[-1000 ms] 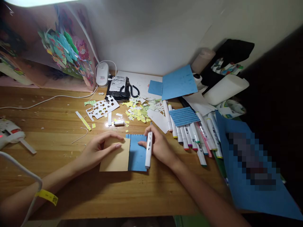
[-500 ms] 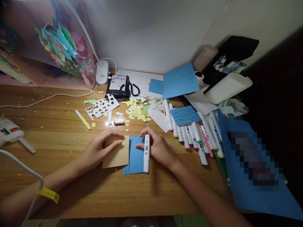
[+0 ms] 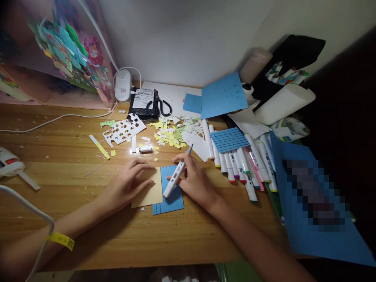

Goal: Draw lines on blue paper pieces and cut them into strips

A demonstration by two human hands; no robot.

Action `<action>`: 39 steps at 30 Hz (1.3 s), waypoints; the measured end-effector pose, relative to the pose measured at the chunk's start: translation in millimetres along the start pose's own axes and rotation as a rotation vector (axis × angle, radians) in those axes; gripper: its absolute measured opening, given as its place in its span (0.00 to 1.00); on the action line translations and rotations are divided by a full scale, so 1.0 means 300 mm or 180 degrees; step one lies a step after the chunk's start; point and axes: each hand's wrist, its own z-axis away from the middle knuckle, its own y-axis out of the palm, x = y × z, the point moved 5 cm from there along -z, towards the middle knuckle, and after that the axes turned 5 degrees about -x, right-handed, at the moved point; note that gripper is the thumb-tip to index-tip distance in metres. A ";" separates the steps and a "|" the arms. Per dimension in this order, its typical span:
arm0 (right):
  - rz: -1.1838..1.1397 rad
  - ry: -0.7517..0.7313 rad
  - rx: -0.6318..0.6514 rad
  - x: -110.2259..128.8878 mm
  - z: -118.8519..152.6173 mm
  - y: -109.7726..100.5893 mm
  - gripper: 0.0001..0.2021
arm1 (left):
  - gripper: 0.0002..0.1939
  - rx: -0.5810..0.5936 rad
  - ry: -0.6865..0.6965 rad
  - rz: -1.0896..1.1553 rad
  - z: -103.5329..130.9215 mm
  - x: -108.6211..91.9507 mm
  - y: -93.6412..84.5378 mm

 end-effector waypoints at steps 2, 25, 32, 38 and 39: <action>-0.0073 -0.0100 -0.0060 0.006 0.001 -0.003 0.17 | 0.13 -0.0035 0.0071 0.0040 -0.001 -0.003 0.000; -0.0688 0.0361 0.0264 -0.007 0.008 0.037 0.06 | 0.12 0.0014 0.0123 0.0110 0.001 -0.004 0.003; -0.0452 0.0273 0.0336 0.013 0.005 0.034 0.04 | 0.12 0.0019 0.0118 0.0095 -0.002 0.004 0.009; -0.0377 0.0294 0.0358 0.016 0.003 0.032 0.04 | 0.12 0.0024 0.0132 0.0094 0.001 0.003 0.003; -0.0368 0.0295 0.0367 0.016 0.003 0.032 0.04 | 0.12 0.0031 0.0130 0.0099 0.001 0.002 0.003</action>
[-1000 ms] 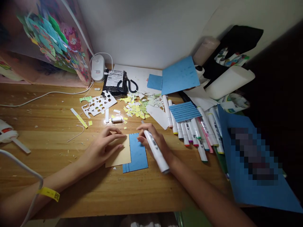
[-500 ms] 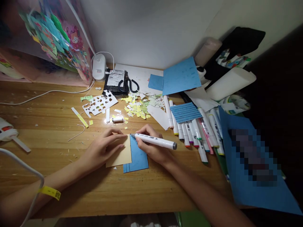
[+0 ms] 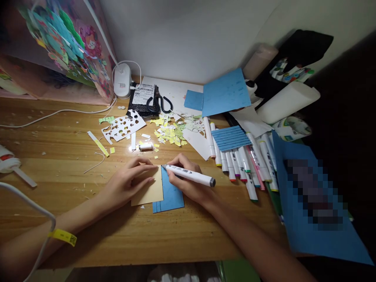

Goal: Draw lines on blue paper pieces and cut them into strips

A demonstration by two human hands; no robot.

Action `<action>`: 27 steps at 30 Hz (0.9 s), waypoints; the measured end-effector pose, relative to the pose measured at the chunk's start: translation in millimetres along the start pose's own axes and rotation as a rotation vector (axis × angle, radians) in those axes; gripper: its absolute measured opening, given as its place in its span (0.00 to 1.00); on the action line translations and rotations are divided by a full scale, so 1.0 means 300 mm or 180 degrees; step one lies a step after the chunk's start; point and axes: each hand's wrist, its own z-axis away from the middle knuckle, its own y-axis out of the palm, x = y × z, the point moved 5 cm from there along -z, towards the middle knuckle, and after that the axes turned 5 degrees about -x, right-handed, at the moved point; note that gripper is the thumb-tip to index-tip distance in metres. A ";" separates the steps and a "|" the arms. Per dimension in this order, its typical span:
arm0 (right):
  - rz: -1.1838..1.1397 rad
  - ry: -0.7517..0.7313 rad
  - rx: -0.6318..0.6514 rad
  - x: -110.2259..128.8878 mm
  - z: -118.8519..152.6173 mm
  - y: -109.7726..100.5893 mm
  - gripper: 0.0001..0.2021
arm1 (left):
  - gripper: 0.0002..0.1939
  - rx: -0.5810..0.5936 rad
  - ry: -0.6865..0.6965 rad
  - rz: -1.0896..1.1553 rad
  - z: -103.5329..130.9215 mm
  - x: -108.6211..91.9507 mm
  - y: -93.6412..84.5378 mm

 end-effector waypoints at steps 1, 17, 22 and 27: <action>0.0001 -0.0001 0.0010 0.000 0.000 0.000 0.04 | 0.12 0.0006 -0.0002 0.0006 0.000 -0.001 0.000; -0.0023 -0.0081 0.0093 -0.002 -0.001 -0.001 0.04 | 0.12 0.0014 0.0014 -0.0026 -0.005 0.002 -0.001; -0.0047 -0.0067 0.0061 -0.003 0.001 -0.001 0.04 | 0.12 -0.0001 0.0035 -0.0039 -0.008 0.003 0.000; 0.0001 -0.0175 0.0081 0.004 0.002 -0.007 0.04 | 0.12 -0.0003 0.0051 -0.0041 -0.008 0.001 0.002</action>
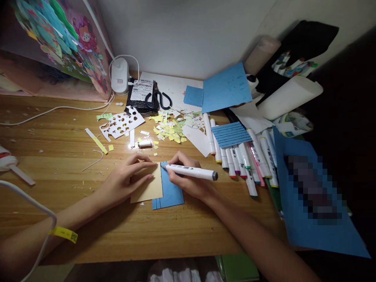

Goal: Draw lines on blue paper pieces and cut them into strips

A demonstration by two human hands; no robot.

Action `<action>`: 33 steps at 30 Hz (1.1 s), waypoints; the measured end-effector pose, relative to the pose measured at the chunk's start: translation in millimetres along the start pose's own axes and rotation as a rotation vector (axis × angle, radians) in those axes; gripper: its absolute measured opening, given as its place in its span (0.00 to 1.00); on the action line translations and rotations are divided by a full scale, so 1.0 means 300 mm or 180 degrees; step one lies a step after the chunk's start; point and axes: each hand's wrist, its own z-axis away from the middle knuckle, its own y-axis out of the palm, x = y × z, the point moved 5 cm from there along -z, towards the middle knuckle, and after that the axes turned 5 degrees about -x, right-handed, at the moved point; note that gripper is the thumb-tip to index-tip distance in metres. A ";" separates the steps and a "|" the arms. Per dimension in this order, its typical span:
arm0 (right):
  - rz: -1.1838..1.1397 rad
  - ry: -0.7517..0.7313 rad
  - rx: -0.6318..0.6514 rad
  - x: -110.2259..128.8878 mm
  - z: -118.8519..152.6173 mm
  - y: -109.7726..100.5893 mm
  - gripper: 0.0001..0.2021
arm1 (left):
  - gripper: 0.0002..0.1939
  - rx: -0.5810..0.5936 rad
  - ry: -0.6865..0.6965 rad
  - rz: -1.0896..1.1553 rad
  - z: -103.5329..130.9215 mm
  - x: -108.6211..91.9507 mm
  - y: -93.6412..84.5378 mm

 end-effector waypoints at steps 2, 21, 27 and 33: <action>0.0021 -0.0012 0.0003 0.001 -0.001 0.000 0.04 | 0.13 -0.0003 0.0003 0.0003 0.000 -0.001 0.000; 0.0163 -0.0266 0.0173 0.019 -0.001 -0.008 0.04 | 0.13 -0.0006 -0.0006 0.0022 0.008 -0.002 -0.002; 0.0233 -0.0321 0.0284 0.026 0.000 -0.009 0.04 | 0.14 -0.0010 0.0016 0.0023 0.008 -0.005 -0.004; 0.0243 -0.0427 0.0383 0.032 0.001 -0.006 0.04 | 0.14 0.0003 0.0008 -0.0007 0.004 -0.005 -0.002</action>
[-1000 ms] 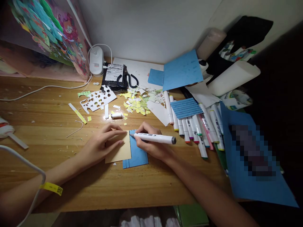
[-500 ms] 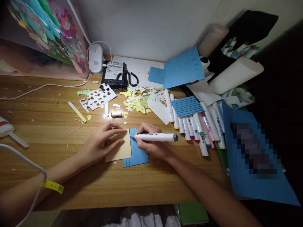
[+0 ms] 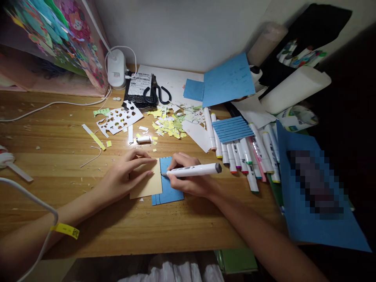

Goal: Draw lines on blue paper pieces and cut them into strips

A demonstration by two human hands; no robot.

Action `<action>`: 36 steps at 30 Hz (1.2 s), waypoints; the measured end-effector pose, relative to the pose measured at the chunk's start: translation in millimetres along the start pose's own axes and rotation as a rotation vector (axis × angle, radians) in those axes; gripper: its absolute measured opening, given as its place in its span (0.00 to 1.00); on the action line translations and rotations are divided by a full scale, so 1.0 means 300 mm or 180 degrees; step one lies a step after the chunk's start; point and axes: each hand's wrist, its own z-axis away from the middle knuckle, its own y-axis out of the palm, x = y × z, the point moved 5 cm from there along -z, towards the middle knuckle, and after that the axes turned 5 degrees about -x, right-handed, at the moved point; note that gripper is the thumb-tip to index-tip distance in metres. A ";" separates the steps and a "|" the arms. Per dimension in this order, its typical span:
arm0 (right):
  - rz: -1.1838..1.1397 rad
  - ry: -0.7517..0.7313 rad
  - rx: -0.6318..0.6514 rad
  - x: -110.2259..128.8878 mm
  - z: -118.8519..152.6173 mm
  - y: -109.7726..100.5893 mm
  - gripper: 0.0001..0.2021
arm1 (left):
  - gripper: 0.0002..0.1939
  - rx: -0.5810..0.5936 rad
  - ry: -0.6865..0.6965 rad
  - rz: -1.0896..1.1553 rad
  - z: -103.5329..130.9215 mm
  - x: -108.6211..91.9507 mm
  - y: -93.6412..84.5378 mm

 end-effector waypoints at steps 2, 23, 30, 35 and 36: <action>0.0000 -0.0025 0.0018 0.000 0.003 0.000 0.04 | 0.14 -0.0009 0.0016 -0.0007 0.001 -0.001 0.000; -0.0007 -0.0415 0.0434 0.025 0.016 0.012 0.04 | 0.13 -0.0042 0.0016 -0.0101 -0.003 0.000 0.001; 0.0042 -0.0564 0.0517 0.036 0.015 0.017 0.04 | 0.13 -0.0050 0.0016 -0.0089 -0.003 -0.004 -0.001; 0.0065 -0.0607 0.0600 0.038 0.019 0.024 0.05 | 0.13 -0.0037 0.0010 -0.0077 -0.003 -0.005 -0.002; 0.0072 -0.0601 0.0620 0.035 0.021 0.026 0.05 | 0.13 -0.0035 0.0013 -0.0078 -0.003 -0.004 -0.002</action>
